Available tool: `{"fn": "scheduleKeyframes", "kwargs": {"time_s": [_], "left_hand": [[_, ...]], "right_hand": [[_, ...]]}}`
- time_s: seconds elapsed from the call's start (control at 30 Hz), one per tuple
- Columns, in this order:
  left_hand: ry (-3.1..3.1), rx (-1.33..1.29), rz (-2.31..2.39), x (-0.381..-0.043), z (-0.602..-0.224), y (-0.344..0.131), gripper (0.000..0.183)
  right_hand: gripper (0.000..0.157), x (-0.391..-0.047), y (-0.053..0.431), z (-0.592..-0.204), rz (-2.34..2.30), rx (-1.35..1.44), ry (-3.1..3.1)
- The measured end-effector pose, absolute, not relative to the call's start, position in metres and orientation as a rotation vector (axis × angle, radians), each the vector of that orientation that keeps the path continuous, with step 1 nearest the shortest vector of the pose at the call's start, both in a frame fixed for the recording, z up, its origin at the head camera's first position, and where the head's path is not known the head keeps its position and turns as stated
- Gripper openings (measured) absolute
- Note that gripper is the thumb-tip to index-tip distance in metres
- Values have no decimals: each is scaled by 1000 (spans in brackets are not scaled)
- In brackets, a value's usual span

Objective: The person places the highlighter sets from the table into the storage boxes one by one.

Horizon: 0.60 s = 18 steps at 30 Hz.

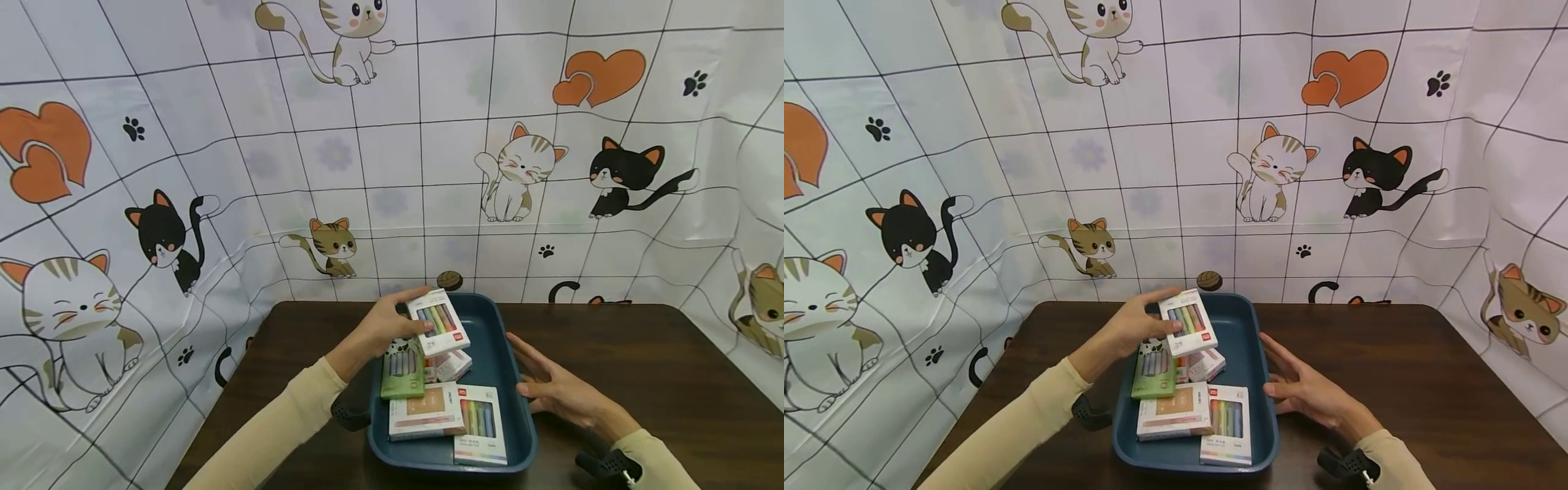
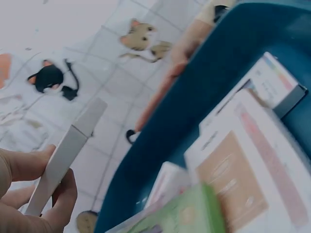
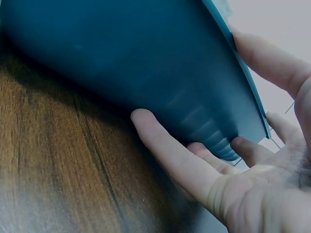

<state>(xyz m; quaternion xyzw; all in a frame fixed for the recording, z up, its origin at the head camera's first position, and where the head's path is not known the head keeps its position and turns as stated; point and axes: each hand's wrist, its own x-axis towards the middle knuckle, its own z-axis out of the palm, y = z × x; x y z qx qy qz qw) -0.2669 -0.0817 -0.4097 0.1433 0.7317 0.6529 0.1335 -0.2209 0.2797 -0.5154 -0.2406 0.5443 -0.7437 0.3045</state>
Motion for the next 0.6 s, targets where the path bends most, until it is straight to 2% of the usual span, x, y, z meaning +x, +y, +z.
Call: {"fn": "scheduleKeyframes", "kwargs": {"time_s": [0.27,0.6], "left_hand": [[2349,573,1571,-258,-431,-57,71],[2409,692,1367,-243,-439,-37,71]], "right_hand": [[84,-222,266,-519,-1968,-624,1451],[85,-226,258,-513,-1955,-639,1487]]}}
